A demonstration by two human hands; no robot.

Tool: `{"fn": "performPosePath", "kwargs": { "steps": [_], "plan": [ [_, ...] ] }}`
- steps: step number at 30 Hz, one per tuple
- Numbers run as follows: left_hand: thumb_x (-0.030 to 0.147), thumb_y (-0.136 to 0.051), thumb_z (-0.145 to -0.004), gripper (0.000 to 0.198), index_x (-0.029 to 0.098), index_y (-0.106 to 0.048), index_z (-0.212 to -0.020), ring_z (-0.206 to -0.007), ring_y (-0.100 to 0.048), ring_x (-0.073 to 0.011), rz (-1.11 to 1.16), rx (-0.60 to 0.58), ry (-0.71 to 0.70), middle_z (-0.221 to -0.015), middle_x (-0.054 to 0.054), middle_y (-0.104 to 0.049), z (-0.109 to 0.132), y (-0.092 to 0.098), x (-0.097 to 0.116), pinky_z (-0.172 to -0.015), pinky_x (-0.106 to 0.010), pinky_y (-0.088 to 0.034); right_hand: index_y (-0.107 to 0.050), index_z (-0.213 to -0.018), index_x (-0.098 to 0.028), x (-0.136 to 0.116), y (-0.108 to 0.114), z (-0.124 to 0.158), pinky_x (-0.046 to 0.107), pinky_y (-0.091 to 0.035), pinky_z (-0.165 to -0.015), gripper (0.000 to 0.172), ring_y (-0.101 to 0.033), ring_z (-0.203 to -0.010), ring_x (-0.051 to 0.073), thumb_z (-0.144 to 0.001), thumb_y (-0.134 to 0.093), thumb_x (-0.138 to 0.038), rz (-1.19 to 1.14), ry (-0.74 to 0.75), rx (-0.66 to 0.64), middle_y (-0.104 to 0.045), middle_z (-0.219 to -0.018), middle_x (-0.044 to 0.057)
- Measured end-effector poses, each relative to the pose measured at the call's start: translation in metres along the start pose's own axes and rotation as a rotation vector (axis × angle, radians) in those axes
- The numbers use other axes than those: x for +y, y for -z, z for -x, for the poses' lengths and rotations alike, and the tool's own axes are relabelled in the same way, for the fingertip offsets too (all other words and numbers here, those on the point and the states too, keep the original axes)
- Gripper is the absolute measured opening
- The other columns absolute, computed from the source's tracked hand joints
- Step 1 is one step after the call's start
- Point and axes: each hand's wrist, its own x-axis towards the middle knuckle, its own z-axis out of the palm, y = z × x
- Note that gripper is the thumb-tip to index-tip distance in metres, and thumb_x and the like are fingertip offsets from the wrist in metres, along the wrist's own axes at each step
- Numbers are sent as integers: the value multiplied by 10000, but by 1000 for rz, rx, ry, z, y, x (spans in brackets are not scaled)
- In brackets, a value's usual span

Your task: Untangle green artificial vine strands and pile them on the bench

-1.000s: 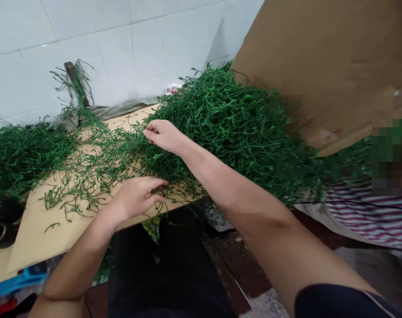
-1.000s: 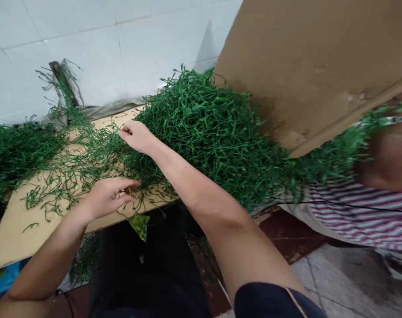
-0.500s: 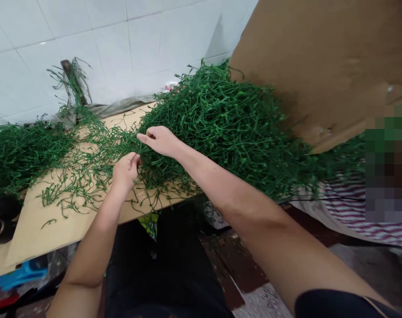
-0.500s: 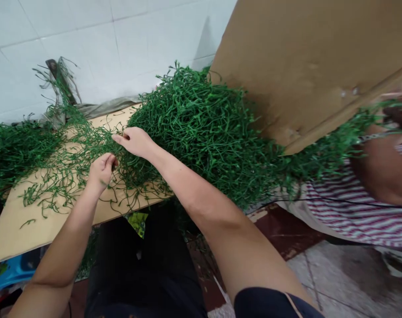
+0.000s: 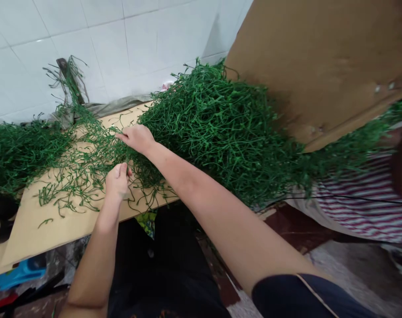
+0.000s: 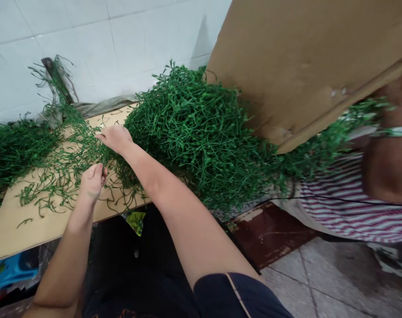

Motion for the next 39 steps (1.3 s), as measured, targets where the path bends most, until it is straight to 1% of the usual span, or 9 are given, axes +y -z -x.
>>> {"fn": "performPosePath", "kwargs": {
  "steps": [2, 4, 7, 10, 15, 20, 30, 34, 39],
  "plan": [
    [391, -404, -840, 345, 190, -460, -566, -414, -343, -88, -69, -79, 13, -433, 48, -358, 19, 14, 8, -447, -222, -274, -625, -791, -146, 22, 8, -7, 251, -322, -593, 428, -495, -656, 138, -865, -395, -499, -20, -225, 4, -609, -763, 75],
    [406, -397, -847, 357, 184, -491, -583, -438, -384, -88, -92, -142, 13, -446, 43, -394, 32, 24, 13, -472, -215, -311, -550, -658, -143, 38, 17, -9, 246, -300, -587, 377, -409, -598, 103, -861, -444, -443, -62, -316, 127, -527, -666, 35],
    [380, -414, -840, 328, 172, -523, -612, -479, -437, -86, -34, -139, -2, -490, 30, -456, 28, 25, 12, -505, -205, -359, -394, -557, -167, 35, 31, -5, 248, -274, -564, 438, -302, -551, 82, -880, -385, -463, -246, -211, 174, -357, -557, -14],
    [360, -451, -817, 277, 161, -563, -661, -526, -478, -90, 61, -133, -36, -557, 13, -519, 4, 16, 8, -526, -202, -386, -327, -548, -183, 13, 43, 2, 244, -269, -532, 461, -266, -532, 72, -830, -441, -529, -435, -116, 53, -271, -526, -38],
    [348, -453, -810, 272, 147, -618, -730, -621, -527, -114, -28, -59, -153, -669, -24, -585, -20, 15, 2, -600, -225, -423, -427, -616, -179, 8, 60, 14, 260, -300, -492, 396, -332, -516, 90, -741, -583, -521, -495, -246, -221, -319, -524, -24],
    [342, -482, -805, 250, 163, -650, -762, -771, -568, -151, -342, 76, -304, -776, -50, -621, -21, 20, -3, -716, -250, -425, -531, -806, -163, 16, 61, 27, 254, -297, -478, 287, -325, -501, 83, -784, -567, -447, -552, -270, -242, -358, -545, -25],
    [398, -467, -806, 321, 143, -625, -689, -565, -520, -112, -119, -38, -76, -599, -16, -585, -22, 16, 5, -563, -226, -389, -623, -1003, -169, 11, 60, 50, 215, -286, -543, 341, -319, -556, 62, -742, -615, -388, -763, 66, -414, -406, -605, -51],
    [415, -478, -799, 322, 147, -614, -681, -570, -513, -113, -142, -61, -111, -601, -13, -582, -21, 14, 8, -566, -228, -392, -648, -838, -108, 2, 53, 49, 231, -304, -609, 238, -363, -609, 65, -708, -634, -307, -783, 143, -356, -467, -635, -39],
    [386, -457, -815, 318, 153, -589, -644, -553, -507, -109, -71, -72, -90, -564, -10, -554, -18, 13, 11, -566, -222, -398, -568, -648, -123, -8, 44, 45, 235, -273, -580, 162, -311, -552, 59, -774, -535, -218, -827, 38, -267, -373, -540, -56]
  ]
}}
